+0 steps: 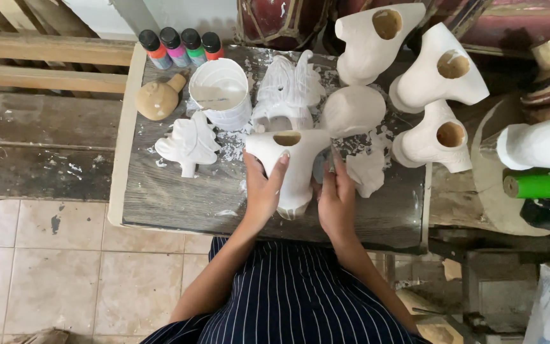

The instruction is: Smoothing and cleaning the edges of white ceramic molds using a small hand tool

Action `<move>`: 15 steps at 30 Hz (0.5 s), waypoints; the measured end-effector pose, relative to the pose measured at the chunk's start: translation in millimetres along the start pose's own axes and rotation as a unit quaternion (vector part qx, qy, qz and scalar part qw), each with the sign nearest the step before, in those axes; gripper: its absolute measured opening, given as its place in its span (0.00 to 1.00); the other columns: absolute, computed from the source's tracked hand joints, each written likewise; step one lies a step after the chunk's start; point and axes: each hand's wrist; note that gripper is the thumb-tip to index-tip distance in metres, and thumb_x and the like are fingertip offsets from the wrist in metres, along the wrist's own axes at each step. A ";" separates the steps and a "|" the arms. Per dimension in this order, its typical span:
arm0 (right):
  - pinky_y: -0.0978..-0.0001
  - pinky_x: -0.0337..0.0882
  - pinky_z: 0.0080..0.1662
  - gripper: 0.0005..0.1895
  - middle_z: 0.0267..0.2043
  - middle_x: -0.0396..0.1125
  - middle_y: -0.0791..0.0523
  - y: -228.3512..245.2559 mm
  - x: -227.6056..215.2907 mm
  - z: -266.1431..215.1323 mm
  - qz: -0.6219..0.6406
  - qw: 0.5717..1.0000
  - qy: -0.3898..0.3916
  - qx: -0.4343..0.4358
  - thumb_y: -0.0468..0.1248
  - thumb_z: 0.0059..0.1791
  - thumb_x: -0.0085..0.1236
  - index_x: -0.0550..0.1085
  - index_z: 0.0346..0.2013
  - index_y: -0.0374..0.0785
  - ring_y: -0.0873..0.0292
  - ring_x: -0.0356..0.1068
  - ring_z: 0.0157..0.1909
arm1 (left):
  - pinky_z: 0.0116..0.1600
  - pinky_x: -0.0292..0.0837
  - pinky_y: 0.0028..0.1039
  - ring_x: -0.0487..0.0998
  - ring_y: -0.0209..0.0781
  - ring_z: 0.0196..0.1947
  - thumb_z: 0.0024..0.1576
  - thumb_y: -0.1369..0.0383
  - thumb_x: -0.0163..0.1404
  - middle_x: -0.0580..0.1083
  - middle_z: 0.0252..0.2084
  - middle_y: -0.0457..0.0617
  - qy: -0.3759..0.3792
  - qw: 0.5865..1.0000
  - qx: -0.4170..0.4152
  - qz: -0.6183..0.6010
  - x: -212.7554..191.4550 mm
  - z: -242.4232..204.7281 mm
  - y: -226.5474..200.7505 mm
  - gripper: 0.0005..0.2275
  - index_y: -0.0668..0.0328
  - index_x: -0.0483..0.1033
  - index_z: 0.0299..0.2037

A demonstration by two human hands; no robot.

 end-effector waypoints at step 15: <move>0.51 0.62 0.70 0.29 0.71 0.61 0.44 30.2 17.1 -10.7 -0.395 0.840 0.021 -0.371 0.19 0.54 0.32 0.67 0.69 0.33 0.39 0.58 0.72 | 0.67 0.57 0.58 0.65 0.65 0.65 0.52 0.64 0.63 0.64 0.60 0.76 0.008 0.996 0.069 0.055 4.2 -3.7 -10.9 0.42 0.79 0.45 0.67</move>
Point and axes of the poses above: each hand's wrist, its own z-axis towards the middle knuckle, its own x-axis out of the palm, y = z × x
